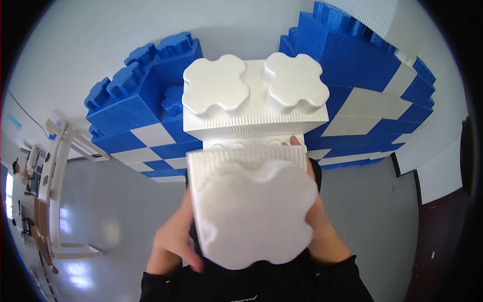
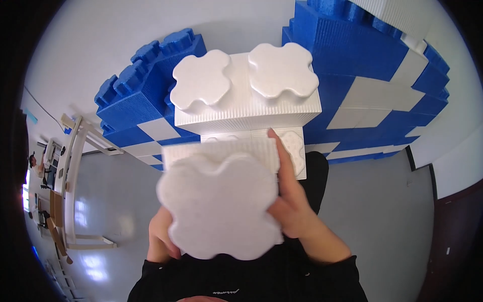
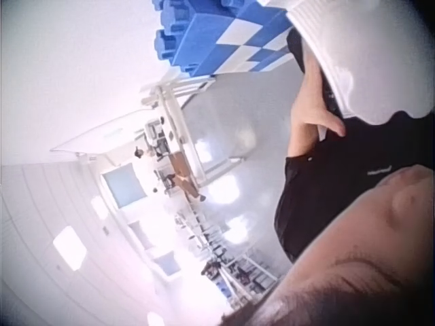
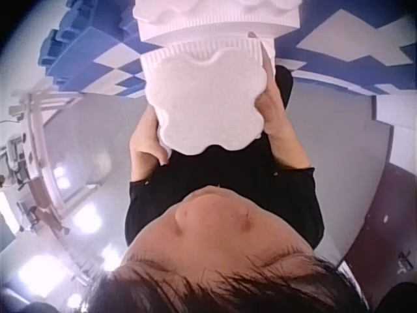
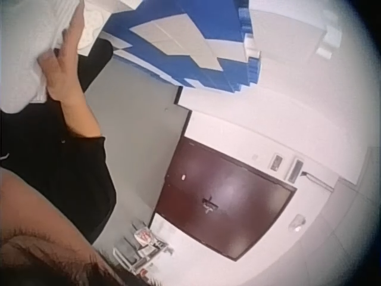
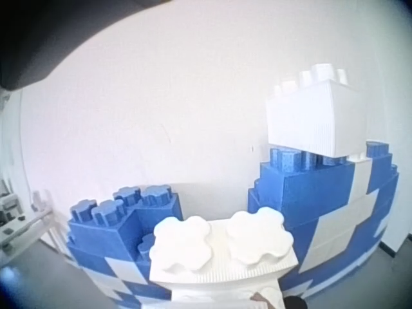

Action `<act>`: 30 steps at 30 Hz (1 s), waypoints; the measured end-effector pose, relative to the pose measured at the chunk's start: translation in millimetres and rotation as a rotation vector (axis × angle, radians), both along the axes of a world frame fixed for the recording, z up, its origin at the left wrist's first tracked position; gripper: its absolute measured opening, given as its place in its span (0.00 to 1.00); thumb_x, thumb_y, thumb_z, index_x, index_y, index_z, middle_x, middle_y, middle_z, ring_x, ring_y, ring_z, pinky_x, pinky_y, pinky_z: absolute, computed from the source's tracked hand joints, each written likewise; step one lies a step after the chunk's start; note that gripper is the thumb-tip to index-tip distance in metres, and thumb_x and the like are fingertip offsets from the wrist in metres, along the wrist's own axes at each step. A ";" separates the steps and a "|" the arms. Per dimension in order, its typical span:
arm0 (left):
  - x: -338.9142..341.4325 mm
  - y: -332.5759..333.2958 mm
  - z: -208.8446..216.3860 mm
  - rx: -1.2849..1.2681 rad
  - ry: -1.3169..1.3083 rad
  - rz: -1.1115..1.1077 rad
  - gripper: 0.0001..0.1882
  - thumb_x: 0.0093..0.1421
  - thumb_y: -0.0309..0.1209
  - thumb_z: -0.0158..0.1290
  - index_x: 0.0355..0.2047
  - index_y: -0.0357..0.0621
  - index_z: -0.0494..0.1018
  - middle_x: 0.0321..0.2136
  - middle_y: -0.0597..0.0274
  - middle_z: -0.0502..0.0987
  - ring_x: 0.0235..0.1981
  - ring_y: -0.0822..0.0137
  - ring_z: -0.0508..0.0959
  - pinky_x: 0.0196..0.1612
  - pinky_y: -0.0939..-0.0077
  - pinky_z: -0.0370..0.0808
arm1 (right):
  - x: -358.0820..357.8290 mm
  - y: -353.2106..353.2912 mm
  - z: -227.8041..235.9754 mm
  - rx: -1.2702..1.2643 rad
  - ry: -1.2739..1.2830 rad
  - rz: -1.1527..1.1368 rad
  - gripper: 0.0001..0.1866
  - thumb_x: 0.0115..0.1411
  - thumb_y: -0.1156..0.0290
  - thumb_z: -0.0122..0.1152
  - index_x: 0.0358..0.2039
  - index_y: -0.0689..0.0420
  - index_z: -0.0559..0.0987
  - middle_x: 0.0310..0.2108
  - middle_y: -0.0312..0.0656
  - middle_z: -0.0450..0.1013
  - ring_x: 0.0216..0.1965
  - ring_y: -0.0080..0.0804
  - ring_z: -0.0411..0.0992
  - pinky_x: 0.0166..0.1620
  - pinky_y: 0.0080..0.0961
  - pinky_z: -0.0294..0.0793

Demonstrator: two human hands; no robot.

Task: Assembling white foam blocks into a structure.

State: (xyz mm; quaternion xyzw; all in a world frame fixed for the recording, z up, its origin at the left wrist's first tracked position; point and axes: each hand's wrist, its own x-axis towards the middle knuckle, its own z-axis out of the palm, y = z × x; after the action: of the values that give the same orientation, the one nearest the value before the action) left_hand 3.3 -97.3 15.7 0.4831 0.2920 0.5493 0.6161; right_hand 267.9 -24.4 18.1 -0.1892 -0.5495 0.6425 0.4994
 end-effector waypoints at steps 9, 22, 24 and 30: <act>28.4 32.9 -3.8 0.380 0.933 0.277 0.29 0.49 0.28 0.71 0.53 0.44 0.78 0.47 0.53 0.80 0.42 0.56 0.84 0.46 0.67 0.80 | 80.2 -10.7 -32.8 0.018 0.023 -0.421 0.38 0.54 0.50 0.72 0.56 0.60 0.66 0.55 0.48 0.68 0.57 0.38 0.69 0.62 0.35 0.65; 60.7 56.3 19.6 0.641 0.674 -0.102 0.52 0.57 0.49 0.62 0.70 0.26 0.52 0.71 0.36 0.56 0.71 0.45 0.60 0.72 0.56 0.53 | 122.4 -12.9 -45.4 0.320 -0.380 -0.503 0.67 0.39 0.58 0.81 0.74 0.64 0.49 0.59 0.48 0.64 0.65 0.44 0.63 0.70 0.48 0.55; 60.7 70.4 24.6 0.564 0.536 -0.136 0.57 0.52 0.51 0.68 0.70 0.29 0.52 0.72 0.38 0.55 0.72 0.47 0.59 0.72 0.57 0.52 | 119.6 -21.8 -45.8 0.186 -0.260 -0.486 0.61 0.45 0.58 0.79 0.73 0.64 0.52 0.61 0.48 0.63 0.67 0.45 0.61 0.72 0.51 0.53; 73.4 111.5 59.3 0.559 0.415 -0.286 0.56 0.46 0.46 0.74 0.68 0.34 0.58 0.66 0.44 0.66 0.67 0.50 0.66 0.68 0.59 0.60 | 128.4 -34.3 -62.1 0.085 -0.315 -0.734 0.58 0.50 0.55 0.78 0.72 0.64 0.53 0.65 0.52 0.62 0.65 0.45 0.65 0.68 0.46 0.61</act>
State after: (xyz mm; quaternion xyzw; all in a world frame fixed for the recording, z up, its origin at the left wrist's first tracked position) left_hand 76.7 14.2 75.0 0.7696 0.1789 0.4066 0.4588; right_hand 396.3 -58.7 -43.9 -0.4484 -0.5413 0.3615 0.6126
